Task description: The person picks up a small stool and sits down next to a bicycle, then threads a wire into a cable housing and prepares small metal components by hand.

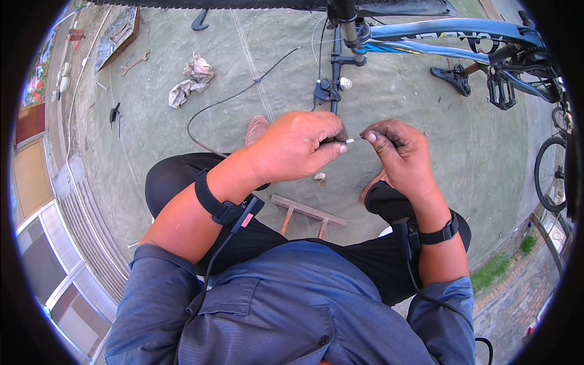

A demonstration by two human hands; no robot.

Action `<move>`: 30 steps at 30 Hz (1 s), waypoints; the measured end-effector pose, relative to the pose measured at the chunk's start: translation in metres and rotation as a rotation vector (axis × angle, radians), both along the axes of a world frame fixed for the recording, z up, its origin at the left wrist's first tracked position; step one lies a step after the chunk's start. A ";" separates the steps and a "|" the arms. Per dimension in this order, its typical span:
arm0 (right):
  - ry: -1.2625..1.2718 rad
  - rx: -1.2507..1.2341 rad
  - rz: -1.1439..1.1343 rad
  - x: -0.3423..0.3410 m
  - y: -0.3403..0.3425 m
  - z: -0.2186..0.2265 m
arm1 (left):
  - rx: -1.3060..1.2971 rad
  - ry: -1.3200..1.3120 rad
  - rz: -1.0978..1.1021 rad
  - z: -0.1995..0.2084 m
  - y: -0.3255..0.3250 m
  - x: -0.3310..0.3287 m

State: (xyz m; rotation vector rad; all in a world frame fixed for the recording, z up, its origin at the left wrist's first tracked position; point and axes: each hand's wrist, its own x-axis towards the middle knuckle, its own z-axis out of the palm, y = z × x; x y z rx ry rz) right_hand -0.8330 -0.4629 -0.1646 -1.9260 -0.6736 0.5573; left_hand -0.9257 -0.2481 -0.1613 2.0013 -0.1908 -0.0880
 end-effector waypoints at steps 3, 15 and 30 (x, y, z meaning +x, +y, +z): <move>0.074 -0.003 0.057 -0.005 0.002 0.002 | 0.029 -0.014 -0.005 0.000 -0.001 0.002; 0.130 -0.047 0.152 0.009 -0.005 0.011 | 0.052 -0.026 -0.037 -0.001 0.004 0.002; 0.063 -0.031 0.227 0.004 0.000 0.008 | 0.051 0.017 -0.038 0.006 -0.002 0.002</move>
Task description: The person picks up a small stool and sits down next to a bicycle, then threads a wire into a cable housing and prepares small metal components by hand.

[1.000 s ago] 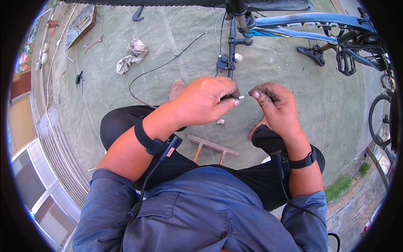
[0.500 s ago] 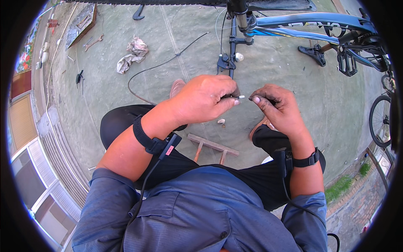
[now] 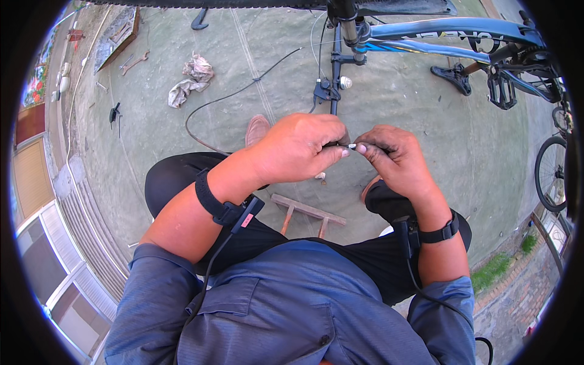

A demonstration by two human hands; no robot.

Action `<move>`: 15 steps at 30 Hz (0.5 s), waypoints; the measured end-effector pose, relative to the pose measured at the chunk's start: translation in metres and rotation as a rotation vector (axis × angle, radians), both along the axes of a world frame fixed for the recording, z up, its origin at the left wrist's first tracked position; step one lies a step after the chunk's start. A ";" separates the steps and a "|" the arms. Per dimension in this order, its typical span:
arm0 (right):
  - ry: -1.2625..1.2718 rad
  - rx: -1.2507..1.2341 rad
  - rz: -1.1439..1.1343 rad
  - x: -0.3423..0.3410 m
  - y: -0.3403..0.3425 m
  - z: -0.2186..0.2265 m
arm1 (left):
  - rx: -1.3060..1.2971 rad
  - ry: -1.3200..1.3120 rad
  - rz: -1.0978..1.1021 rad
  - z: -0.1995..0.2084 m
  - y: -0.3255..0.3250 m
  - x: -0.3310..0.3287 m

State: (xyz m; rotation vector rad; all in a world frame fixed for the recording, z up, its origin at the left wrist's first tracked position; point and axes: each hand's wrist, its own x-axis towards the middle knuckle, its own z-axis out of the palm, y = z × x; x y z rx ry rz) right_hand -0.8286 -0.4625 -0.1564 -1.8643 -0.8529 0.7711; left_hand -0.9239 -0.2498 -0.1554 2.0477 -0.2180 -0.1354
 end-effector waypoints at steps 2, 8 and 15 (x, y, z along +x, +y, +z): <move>0.070 0.004 -0.026 0.002 -0.001 0.001 | -0.028 0.003 0.000 -0.001 0.002 0.000; 0.076 -0.012 -0.016 0.010 -0.008 -0.001 | -0.017 0.003 -0.029 -0.002 0.005 -0.001; -0.023 0.013 0.079 0.012 -0.005 0.008 | 0.020 -0.002 -0.019 -0.005 0.003 -0.003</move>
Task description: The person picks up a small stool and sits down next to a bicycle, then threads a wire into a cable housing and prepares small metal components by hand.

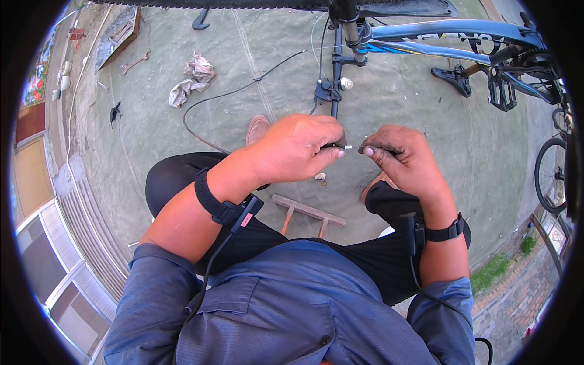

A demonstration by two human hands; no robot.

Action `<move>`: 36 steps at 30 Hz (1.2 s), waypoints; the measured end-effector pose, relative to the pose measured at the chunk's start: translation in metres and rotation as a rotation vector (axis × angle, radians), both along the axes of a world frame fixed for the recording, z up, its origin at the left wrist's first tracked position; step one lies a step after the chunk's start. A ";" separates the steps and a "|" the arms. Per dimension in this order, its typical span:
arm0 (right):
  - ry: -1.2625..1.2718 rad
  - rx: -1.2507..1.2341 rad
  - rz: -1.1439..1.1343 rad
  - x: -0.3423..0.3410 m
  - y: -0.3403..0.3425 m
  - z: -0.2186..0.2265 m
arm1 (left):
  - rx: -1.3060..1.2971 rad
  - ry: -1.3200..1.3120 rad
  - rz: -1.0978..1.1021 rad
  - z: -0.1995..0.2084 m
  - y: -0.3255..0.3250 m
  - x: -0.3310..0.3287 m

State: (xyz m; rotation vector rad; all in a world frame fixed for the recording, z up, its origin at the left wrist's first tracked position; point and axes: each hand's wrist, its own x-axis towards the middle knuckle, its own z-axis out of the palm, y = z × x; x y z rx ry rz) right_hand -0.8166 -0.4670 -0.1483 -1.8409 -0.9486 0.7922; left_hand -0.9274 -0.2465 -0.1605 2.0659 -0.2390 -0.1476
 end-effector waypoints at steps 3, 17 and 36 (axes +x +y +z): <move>-0.068 -0.019 -0.018 -0.001 0.000 -0.002 | 0.006 -0.008 -0.002 -0.001 -0.001 0.000; -0.160 -0.039 0.062 -0.008 0.003 -0.002 | 0.063 -0.023 -0.003 0.002 -0.003 0.000; -0.138 0.012 0.041 -0.003 -0.001 -0.001 | 0.006 -0.021 -0.001 0.001 0.001 0.003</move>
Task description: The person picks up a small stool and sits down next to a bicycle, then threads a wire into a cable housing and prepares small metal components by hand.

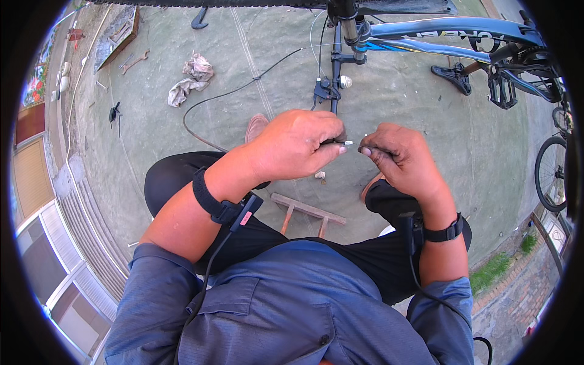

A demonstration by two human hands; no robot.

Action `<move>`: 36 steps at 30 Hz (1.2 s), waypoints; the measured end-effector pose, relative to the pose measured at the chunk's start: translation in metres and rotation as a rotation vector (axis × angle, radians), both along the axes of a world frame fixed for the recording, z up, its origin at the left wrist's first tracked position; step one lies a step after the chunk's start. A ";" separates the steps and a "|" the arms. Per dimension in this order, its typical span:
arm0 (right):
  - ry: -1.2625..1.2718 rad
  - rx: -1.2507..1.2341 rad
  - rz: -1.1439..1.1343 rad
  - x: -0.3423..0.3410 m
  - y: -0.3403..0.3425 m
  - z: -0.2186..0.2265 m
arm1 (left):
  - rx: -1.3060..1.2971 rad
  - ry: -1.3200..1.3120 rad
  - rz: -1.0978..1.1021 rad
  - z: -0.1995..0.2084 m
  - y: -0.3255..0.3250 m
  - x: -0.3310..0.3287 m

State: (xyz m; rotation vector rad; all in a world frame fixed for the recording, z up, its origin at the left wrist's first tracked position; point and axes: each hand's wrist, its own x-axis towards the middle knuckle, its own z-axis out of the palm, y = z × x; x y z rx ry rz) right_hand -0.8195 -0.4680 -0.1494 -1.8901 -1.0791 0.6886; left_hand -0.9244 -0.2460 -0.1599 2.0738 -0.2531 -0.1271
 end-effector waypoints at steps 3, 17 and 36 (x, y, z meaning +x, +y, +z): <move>-0.129 -0.020 0.018 -0.001 0.003 0.001 | 0.031 -0.010 -0.025 -0.001 0.000 -0.001; -0.172 -0.060 0.035 -0.007 0.006 -0.001 | 0.108 0.010 0.000 0.000 -0.009 -0.003; 0.024 0.009 -0.102 0.003 0.003 -0.003 | 0.048 -0.012 0.048 -0.002 -0.010 -0.004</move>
